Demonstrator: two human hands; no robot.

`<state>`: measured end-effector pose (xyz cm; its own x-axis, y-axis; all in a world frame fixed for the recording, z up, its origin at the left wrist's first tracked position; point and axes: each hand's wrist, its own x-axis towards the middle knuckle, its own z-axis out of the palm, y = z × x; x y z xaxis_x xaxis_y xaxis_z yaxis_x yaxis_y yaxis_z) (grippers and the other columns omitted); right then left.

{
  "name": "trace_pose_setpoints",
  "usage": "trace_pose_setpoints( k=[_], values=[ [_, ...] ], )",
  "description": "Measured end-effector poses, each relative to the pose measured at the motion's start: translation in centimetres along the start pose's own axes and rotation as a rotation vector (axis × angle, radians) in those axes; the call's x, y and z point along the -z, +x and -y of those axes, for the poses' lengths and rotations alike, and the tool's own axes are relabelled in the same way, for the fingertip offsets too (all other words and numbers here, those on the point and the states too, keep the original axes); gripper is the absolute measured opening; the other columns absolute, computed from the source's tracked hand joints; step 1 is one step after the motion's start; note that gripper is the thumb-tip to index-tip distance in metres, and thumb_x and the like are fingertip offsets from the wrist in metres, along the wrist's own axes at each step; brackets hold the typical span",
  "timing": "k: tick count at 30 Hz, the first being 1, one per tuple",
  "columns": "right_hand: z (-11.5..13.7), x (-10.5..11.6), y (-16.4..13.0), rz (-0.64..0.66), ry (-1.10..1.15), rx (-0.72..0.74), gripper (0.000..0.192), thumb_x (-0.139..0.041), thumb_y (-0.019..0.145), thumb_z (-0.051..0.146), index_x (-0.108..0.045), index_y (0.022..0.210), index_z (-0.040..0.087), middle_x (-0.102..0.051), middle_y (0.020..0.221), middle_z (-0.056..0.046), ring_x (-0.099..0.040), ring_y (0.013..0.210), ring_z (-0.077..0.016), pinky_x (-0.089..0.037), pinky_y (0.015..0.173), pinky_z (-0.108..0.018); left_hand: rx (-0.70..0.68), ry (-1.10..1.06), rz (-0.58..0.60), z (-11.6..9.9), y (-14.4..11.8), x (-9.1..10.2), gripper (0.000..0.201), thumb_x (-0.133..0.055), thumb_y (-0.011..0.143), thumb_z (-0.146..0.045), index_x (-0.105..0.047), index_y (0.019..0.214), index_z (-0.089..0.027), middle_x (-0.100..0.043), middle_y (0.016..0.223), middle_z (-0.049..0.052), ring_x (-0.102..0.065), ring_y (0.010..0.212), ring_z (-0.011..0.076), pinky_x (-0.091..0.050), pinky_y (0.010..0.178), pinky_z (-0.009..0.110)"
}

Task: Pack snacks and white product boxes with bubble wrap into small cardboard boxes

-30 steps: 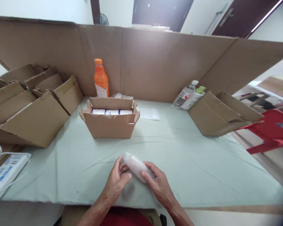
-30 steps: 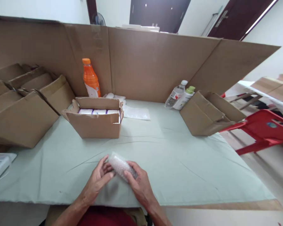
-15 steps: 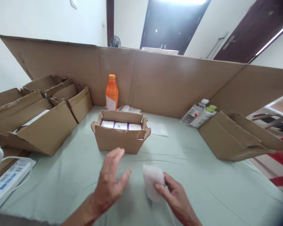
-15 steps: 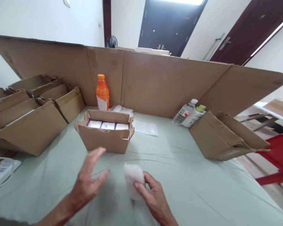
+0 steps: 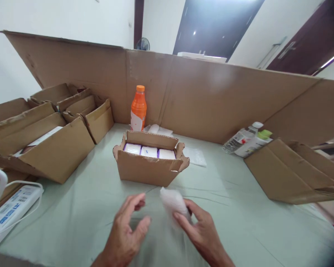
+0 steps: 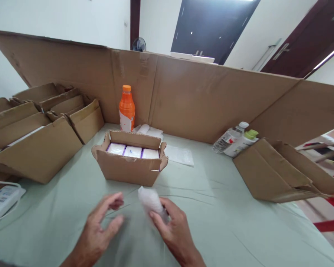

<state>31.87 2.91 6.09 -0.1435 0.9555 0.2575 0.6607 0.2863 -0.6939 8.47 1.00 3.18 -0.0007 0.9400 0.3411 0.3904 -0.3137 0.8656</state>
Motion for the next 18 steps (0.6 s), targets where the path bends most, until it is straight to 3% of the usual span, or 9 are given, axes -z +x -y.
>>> trace_pose_setpoints(
  k=[2,5,8,10,12,14,18],
  values=[
    [0.5,-2.3,-0.7,0.018,-0.007,0.142,0.027,-0.064,0.088,0.037,-0.068,0.109,0.02,-0.075,0.101,-0.008,-0.07,0.086,-0.0226,-0.056,0.077,-0.032,0.266,-0.241,0.193,0.5,-1.5,-1.2,0.066,-0.064,0.086,-0.037,-0.039,0.145,-0.021,-0.062,0.127,0.013,-0.065,0.109,0.025,-0.057,0.089,0.037],
    [1.5,-4.3,-1.3,0.139,0.025,0.267,0.039,-0.067,0.087,0.039,-0.062,0.121,0.019,-0.073,0.109,-0.011,-0.068,0.093,-0.0238,-0.054,0.085,-0.037,0.528,-0.379,0.171,0.4,-1.9,-1.4,0.09,-0.07,0.079,-0.048,-0.028,0.151,-0.017,-0.058,0.131,0.016,-0.063,0.112,0.0279,-0.053,0.095,0.04],
    [1.9,-4.8,-1.5,0.166,0.054,0.2,0.03,-0.064,0.09,0.035,-0.064,0.117,0.021,-0.073,0.106,-0.009,-0.067,0.091,-0.0227,-0.052,0.084,-0.036,0.587,-0.431,0.143,-0.2,-1.4,-0.5,0.09,-0.072,0.077,-0.05,-0.031,0.151,-0.017,-0.064,0.114,0.01,-0.064,0.097,0.0233,-0.052,0.088,0.036],
    [1.6,-4.6,-1.4,0.187,0.131,0.097,0.018,-0.058,0.093,0.03,-0.068,0.105,0.022,-0.073,0.097,-0.006,-0.066,0.085,-0.02,-0.051,0.079,-0.032,0.589,-0.512,0.2,-0.2,-1.1,0.0,0.087,-0.072,0.079,-0.047,-0.032,0.15,-0.018,-0.066,0.101,0.005,-0.063,0.083,0.0185,-0.052,0.078,0.031],
    [1.0,-4.2,-1.4,0.205,0.252,-0.039,0.018,-0.054,0.094,0.029,-0.069,0.095,0.021,-0.071,0.084,-0.003,-0.064,0.075,-0.017,-0.05,0.07,-0.027,0.597,-0.565,0.236,0.4,-0.6,0.5,0.081,-0.07,0.079,-0.042,-0.035,0.148,-0.019,-0.066,0.097,0.003,-0.062,0.076,0.0159,-0.051,0.072,0.029],
    [0.2,-3.7,-1.5,0.182,0.357,-0.165,0.021,-0.054,0.093,0.033,-0.069,0.091,0.019,-0.068,0.077,-0.002,-0.06,0.068,-0.0155,-0.047,0.064,-0.025,0.577,-0.56,0.167,1.6,0.2,1.0,0.078,-0.069,0.077,-0.037,-0.038,0.145,-0.017,-0.067,0.104,0.007,-0.065,0.085,0.0183,-0.052,0.077,0.031],
    [-1.2,-3.0,-2.0,0.096,0.427,-0.305,0.025,-0.059,0.09,0.041,-0.068,0.087,0.017,-0.062,0.073,-0.001,-0.054,0.065,-0.0144,-0.043,0.061,-0.025,0.464,-0.296,-0.174,3.2,1.4,2.5,0.068,-0.066,0.077,-0.031,-0.045,0.139,-0.014,-0.063,0.125,0.015,-0.059,0.118,0.0259,-0.047,0.1,0.042]
  ],
)
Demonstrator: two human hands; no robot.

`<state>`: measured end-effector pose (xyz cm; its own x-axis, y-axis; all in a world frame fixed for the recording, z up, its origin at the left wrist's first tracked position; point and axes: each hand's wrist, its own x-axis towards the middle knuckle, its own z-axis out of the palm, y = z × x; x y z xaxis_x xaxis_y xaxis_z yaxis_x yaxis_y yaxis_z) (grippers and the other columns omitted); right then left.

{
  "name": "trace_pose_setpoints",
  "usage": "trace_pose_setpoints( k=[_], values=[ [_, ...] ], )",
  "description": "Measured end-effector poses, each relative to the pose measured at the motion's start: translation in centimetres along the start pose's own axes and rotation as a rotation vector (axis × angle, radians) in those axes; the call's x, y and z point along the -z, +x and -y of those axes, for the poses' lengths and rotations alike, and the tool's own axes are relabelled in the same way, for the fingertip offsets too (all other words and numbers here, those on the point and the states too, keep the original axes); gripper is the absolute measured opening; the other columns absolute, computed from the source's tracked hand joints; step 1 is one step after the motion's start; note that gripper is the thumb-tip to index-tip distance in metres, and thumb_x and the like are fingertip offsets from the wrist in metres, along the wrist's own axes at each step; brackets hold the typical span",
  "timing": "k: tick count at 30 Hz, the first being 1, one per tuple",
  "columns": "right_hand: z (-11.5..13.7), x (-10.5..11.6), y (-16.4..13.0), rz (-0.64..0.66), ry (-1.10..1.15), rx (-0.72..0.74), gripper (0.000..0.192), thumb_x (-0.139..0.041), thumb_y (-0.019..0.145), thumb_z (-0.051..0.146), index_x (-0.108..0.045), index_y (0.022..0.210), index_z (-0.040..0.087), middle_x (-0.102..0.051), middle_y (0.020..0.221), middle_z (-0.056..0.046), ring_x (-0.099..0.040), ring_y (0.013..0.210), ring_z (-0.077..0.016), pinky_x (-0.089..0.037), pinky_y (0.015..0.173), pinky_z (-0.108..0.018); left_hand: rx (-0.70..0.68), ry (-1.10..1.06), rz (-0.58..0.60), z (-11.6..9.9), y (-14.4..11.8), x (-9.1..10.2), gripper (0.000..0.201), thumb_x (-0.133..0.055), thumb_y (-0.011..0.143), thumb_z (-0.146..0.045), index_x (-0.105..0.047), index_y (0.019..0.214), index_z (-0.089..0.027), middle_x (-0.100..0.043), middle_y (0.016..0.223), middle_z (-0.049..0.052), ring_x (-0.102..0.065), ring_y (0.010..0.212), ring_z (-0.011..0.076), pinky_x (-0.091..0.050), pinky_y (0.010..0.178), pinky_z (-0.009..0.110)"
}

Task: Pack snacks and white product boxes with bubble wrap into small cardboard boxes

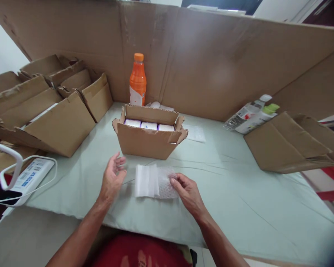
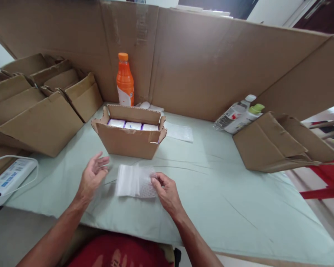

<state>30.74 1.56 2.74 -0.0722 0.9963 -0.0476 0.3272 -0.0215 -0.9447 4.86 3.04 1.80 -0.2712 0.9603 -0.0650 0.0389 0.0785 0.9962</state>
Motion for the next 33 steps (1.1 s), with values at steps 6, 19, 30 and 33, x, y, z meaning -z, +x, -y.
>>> trace_pose_setpoints(
  k=[6,19,30,33],
  values=[
    [-0.6,0.4,-0.1,-0.039,0.019,-0.006,0.026,-0.06,0.089,0.043,-0.069,0.089,0.018,-0.062,0.076,-0.001,-0.053,0.069,-0.015,-0.043,0.064,-0.025,-0.605,0.513,0.063,-2.3,-2.7,-0.7,0.035,-0.058,0.089,-0.025,-0.058,0.124,-0.02,-0.065,0.122,0.01,-0.059,0.115,0.0247,-0.047,0.1,0.044],
    [-0.3,0.3,-1.1,0.02,0.047,0.079,0.023,-0.061,0.091,0.04,-0.071,0.094,0.02,-0.07,0.083,-0.003,-0.062,0.073,-0.0164,-0.049,0.068,-0.026,-0.417,1.082,0.248,1.2,-3.8,-5.0,0.059,-0.055,0.081,-0.018,-0.045,0.138,-0.012,-0.065,0.113,0.014,-0.059,0.104,0.0314,-0.048,0.087,0.046],
    [1.3,-0.2,-1.9,0.071,0.0,0.197,0.02,-0.059,0.093,0.036,-0.071,0.089,0.02,-0.07,0.079,-0.003,-0.063,0.07,-0.0159,-0.051,0.069,-0.026,-0.365,0.999,0.227,0.3,-4.2,-5.2,0.066,-0.059,0.078,-0.025,-0.041,0.14,-0.013,-0.065,0.115,0.015,-0.057,0.105,0.0325,-0.047,0.091,0.048],
    [0.7,0.2,-1.6,0.014,0.068,0.095,0.024,-0.061,0.091,0.042,-0.07,0.088,0.02,-0.068,0.077,-0.003,-0.062,0.069,-0.0169,-0.05,0.066,-0.027,-0.312,0.857,0.218,0.9,-3.6,-4.6,0.06,-0.052,0.078,-0.015,-0.045,0.137,-0.016,-0.067,0.101,0.009,-0.06,0.097,0.0278,-0.047,0.088,0.045]
  ],
)
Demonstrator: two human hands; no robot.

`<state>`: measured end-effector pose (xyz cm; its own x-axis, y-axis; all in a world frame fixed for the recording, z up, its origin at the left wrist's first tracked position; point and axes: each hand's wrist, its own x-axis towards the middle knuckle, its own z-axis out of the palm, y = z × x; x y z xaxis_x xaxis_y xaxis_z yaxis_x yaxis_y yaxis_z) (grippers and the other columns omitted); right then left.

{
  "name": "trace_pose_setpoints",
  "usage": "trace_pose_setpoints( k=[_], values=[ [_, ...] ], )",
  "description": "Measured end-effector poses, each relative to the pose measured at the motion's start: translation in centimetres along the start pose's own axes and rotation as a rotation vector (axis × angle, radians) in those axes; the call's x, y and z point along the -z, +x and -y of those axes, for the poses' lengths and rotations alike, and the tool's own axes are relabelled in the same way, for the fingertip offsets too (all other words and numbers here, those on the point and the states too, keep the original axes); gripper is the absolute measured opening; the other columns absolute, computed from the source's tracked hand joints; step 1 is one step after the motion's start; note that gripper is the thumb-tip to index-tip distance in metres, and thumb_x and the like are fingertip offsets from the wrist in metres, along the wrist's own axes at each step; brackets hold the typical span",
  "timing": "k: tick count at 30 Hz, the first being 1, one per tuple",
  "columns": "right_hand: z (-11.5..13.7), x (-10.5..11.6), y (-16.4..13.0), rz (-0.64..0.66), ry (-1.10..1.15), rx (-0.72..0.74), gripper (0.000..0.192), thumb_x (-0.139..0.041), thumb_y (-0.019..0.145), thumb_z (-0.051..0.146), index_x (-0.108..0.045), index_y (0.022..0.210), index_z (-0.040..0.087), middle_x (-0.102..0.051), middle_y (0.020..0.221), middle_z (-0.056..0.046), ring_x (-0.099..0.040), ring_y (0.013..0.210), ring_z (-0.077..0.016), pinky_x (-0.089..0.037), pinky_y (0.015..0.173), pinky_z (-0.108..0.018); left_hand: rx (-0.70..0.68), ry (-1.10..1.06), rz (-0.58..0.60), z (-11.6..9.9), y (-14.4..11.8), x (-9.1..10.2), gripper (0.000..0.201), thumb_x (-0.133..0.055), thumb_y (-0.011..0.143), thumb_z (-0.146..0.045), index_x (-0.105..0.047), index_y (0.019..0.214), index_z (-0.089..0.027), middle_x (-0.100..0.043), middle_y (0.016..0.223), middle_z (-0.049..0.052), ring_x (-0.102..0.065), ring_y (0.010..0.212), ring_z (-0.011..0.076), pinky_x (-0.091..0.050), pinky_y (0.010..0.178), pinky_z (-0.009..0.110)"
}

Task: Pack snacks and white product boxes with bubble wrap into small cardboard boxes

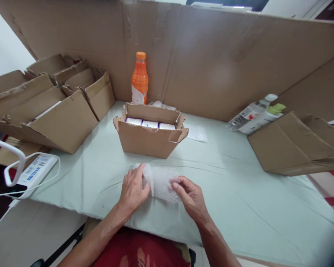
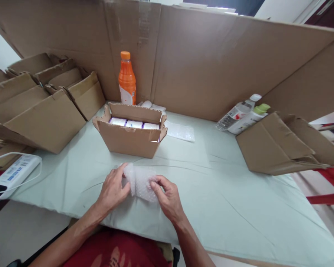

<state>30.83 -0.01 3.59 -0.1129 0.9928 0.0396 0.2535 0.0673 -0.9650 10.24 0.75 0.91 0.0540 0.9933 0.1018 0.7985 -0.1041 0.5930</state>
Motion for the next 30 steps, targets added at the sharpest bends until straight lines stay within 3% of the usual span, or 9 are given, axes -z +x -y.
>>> trace_pose_setpoints(
  k=[5,8,12,14,19,21,23,26,30],
  values=[
    [-2.1,1.2,0.7,-0.095,0.041,-0.154,0.03,-0.065,0.085,0.048,-0.068,0.087,0.019,-0.065,0.074,-0.002,-0.058,0.066,-0.016,-0.047,0.061,-0.026,0.093,-0.345,0.032,0.9,-0.2,1.3,0.055,-0.052,0.082,-0.021,-0.047,0.136,-0.017,-0.063,0.085,0.001,-0.059,0.079,0.0194,-0.048,0.083,0.04],
    [-3.3,2.2,1.1,-0.167,-0.092,-0.17,0.032,-0.062,0.085,0.049,-0.067,0.09,0.018,-0.064,0.074,-0.003,-0.056,0.066,-0.0166,-0.046,0.061,-0.028,0.147,-0.553,0.049,1.1,-0.6,2.8,0.059,-0.058,0.084,-0.03,-0.044,0.14,-0.019,-0.06,0.081,-0.003,-0.057,0.075,0.0157,-0.047,0.08,0.034],
    [-3.1,3.1,0.9,-0.362,-0.351,-0.033,0.042,-0.064,0.083,0.047,-0.064,0.114,0.018,-0.068,0.112,-0.012,-0.063,0.095,-0.0246,-0.051,0.08,-0.038,0.217,-0.687,0.06,2.0,-0.8,4.3,0.061,-0.063,0.081,-0.032,-0.046,0.138,-0.019,-0.056,0.076,-0.005,-0.057,0.074,0.0138,-0.045,0.08,0.031],
    [-2.0,2.5,0.4,-0.305,-0.351,0.037,0.043,-0.063,0.086,0.045,-0.061,0.121,0.02,-0.065,0.123,-0.013,-0.064,0.104,-0.0253,-0.051,0.085,-0.039,0.226,-0.707,0.077,2.4,-0.9,4.1,0.06,-0.063,0.081,-0.03,-0.047,0.137,-0.017,-0.055,0.075,-0.005,-0.057,0.075,0.0139,-0.045,0.08,0.031],
    [0.7,-2.2,-0.3,0.196,-0.188,0.027,0.071,-0.072,0.08,0.049,-0.049,0.142,0.022,-0.067,0.126,-0.013,-0.067,0.102,-0.0263,-0.053,0.088,-0.039,0.144,-0.629,0.131,1.0,-1.3,2.4,0.055,-0.062,0.081,-0.027,-0.052,0.135,-0.021,-0.056,0.076,-0.005,-0.057,0.075,0.0144,-0.045,0.077,0.03],
    [0.8,-3.7,0.3,0.195,-0.19,-0.016,0.064,-0.071,0.08,0.046,-0.055,0.137,0.022,-0.069,0.122,-0.011,-0.067,0.102,-0.0268,-0.052,0.089,-0.039,0.091,-0.606,0.15,0.3,-1.4,2.2,0.053,-0.062,0.081,-0.027,-0.054,0.134,-0.022,-0.057,0.077,-0.004,-0.056,0.074,0.0145,-0.046,0.076,0.029],
    [0.4,-4.0,1.1,0.119,-0.142,-0.061,0.037,-0.061,0.087,0.041,-0.066,0.117,0.021,-0.073,0.106,-0.007,-0.067,0.093,-0.0236,-0.053,0.083,-0.034,0.084,-0.63,0.137,0.5,-1.4,2.4,0.051,-0.059,0.083,-0.027,-0.055,0.133,-0.021,-0.057,0.076,-0.004,-0.056,0.074,0.0141,-0.046,0.078,0.029],
    [-0.7,-3.0,1.7,0.016,-0.033,-0.131,0.029,-0.05,0.093,0.042,-0.068,0.089,0.02,-0.068,0.082,-0.003,-0.061,0.075,-0.018,-0.049,0.067,-0.027,0.17,-0.651,0.054,2.7,-1.7,3.4,0.049,-0.057,0.087,-0.032,-0.054,0.134,-0.02,-0.055,0.077,-0.004,-0.057,0.074,0.0134,-0.048,0.079,0.029],
    [-1.8,-1.4,1.4,-0.042,0.079,-0.232,0.037,-0.065,0.083,0.049,-0.065,0.104,0.018,-0.068,0.085,-0.004,-0.062,0.075,-0.0186,-0.049,0.066,-0.028,0.26,-0.459,-0.056,7.5,-2.6,5.0,0.051,-0.056,0.084,-0.034,-0.054,0.133,-0.018,-0.057,0.079,-0.002,-0.057,0.073,0.0148,-0.048,0.071,0.028]
  ],
)
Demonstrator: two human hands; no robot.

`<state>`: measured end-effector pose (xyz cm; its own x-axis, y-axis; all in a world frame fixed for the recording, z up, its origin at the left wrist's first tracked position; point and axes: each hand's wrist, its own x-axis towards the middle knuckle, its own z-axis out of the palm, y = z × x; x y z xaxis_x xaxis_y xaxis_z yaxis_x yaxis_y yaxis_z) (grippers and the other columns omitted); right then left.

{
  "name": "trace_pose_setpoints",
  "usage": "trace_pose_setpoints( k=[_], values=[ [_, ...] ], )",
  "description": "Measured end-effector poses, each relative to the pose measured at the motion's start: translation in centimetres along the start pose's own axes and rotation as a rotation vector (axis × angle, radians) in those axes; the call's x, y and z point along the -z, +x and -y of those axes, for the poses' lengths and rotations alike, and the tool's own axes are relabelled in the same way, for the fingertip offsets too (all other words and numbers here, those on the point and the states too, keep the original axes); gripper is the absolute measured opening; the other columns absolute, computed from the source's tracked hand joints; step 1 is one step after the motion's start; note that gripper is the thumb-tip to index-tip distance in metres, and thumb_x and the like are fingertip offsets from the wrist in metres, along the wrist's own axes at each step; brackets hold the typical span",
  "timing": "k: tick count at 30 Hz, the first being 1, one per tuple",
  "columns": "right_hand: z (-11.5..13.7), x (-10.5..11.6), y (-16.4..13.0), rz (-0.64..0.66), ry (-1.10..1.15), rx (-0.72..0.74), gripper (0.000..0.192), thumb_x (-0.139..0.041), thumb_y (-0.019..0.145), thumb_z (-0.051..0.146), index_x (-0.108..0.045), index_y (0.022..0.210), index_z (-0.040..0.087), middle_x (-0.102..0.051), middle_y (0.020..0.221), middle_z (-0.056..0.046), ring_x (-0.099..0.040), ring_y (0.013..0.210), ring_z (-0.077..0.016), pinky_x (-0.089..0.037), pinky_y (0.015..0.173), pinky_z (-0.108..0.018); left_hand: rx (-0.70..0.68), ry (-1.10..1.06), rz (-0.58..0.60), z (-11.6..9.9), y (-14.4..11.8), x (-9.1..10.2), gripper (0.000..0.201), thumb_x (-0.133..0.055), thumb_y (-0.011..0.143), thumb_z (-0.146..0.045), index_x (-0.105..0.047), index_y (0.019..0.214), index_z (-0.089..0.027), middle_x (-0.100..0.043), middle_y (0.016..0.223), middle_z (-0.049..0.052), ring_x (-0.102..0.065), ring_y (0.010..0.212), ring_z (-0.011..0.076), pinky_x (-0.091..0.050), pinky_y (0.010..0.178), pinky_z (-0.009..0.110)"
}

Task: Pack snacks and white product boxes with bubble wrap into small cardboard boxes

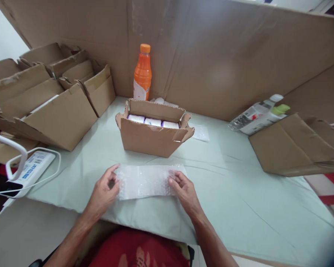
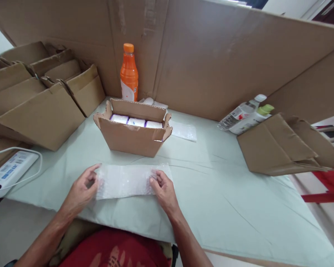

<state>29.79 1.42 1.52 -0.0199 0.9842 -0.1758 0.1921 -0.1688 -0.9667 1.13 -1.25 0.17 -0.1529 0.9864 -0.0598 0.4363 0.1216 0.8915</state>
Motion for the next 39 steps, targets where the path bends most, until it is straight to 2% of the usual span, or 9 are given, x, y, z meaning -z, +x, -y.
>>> trace_pose_setpoints(
  k=[4,10,14,18,24,27,32,35,39],
  values=[
    [0.0,0.7,0.2,0.024,-0.055,-0.06,0.059,-0.065,0.081,0.054,-0.058,0.126,0.016,-0.07,0.097,-0.01,-0.065,0.082,-0.0211,-0.051,0.068,-0.031,-0.02,0.247,-0.084,1.6,-0.2,2.6,0.054,-0.052,0.079,-0.032,-0.055,0.131,-0.016,-0.067,0.098,0.006,-0.063,0.083,0.0203,-0.049,0.064,0.03],
    [0.3,-0.7,1.7,-0.016,-0.492,0.138,0.057,-0.064,0.082,0.039,-0.057,0.134,0.018,-0.071,0.089,-0.004,-0.064,0.074,-0.0193,-0.053,0.074,-0.035,-0.214,0.334,-0.172,-1.7,-0.3,2.3,0.049,-0.047,0.085,-0.023,-0.054,0.133,-0.018,-0.061,0.129,0.014,-0.059,0.119,0.0269,-0.056,0.076,0.035],
    [1.6,-1.9,0.2,-0.001,-0.528,0.481,0.042,-0.054,0.092,0.026,-0.058,0.134,0.023,-0.072,0.091,-0.004,-0.066,0.078,-0.0188,-0.054,0.074,-0.033,-0.494,0.355,0.03,-4.5,1.2,-0.2,0.06,-0.055,0.085,-0.026,-0.044,0.144,-0.02,-0.053,0.144,0.014,-0.045,0.138,0.0304,-0.038,0.113,0.051],
    [3.6,-1.0,-2.1,0.063,-0.537,0.773,0.048,-0.055,0.095,0.017,-0.052,0.141,0.028,-0.074,0.1,-0.005,-0.069,0.081,-0.0182,-0.056,0.078,-0.033,-0.487,0.302,0.369,-5.4,3.1,-1.8,0.061,-0.058,0.08,-0.022,-0.05,0.141,-0.024,-0.069,0.115,0.008,-0.059,0.117,0.0275,-0.046,0.104,0.047],
    [4.2,2.3,-2.6,-0.222,-0.404,0.619,0.039,-0.061,0.093,0.023,-0.059,0.13,0.03,-0.071,0.11,-0.007,-0.069,0.084,-0.019,-0.058,0.074,-0.032,-0.335,0.141,0.557,-4.4,3.2,0.1,0.019,-0.054,0.079,-0.016,-0.07,0.086,-0.024,-0.068,0.092,0.002,-0.065,0.09,0.0188,-0.053,0.086,0.032],
    [4.9,2.4,-1.7,-0.209,-0.288,0.598,0.025,-0.061,0.092,0.023,-0.063,0.117,0.028,-0.07,0.1,-0.006,-0.067,0.078,-0.0176,-0.057,0.068,-0.029,-0.336,0.046,0.463,-4.9,2.6,0.6,0.035,-0.06,0.079,-0.021,-0.066,0.112,-0.026,-0.064,0.126,0.008,-0.061,0.116,0.0241,-0.05,0.1,0.039],
    [8.0,1.3,-0.9,0.203,-0.364,0.757,0.019,-0.052,0.096,0.015,-0.068,0.097,0.025,-0.069,0.084,-0.004,-0.066,0.076,-0.0167,-0.054,0.068,-0.027,-0.459,0.015,0.384,-8.3,3.4,-1.6,0.086,-0.064,0.074,-0.016,-0.033,0.153,-0.027,-0.032,0.161,0.011,-0.027,0.15,0.0305,-0.029,0.12,0.053],
    [9.4,1.2,-1.3,0.32,-0.441,0.811,0.025,-0.048,0.096,0.013,-0.07,0.097,0.024,-0.07,0.084,-0.005,-0.066,0.076,-0.0165,-0.053,0.067,-0.027,-0.475,-0.093,0.566,-9.9,4.7,-3.4,0.088,-0.066,0.069,-0.015,-0.035,0.151,-0.025,-0.045,0.153,0.012,-0.039,0.143,0.0302,-0.032,0.118,0.05],
    [9.9,2.6,-2.1,0.183,-0.42,0.875,0.027,-0.05,0.093,0.007,-0.071,0.1,0.023,-0.07,0.087,-0.005,-0.067,0.077,-0.0156,-0.053,0.067,-0.025,-0.359,-0.234,0.896,-9.9,5.7,-4.9,0.042,-0.069,0.071,-0.025,-0.068,0.112,-0.019,-0.071,0.106,0.005,-0.065,0.101,0.0243,-0.051,0.095,0.038]
  ],
)
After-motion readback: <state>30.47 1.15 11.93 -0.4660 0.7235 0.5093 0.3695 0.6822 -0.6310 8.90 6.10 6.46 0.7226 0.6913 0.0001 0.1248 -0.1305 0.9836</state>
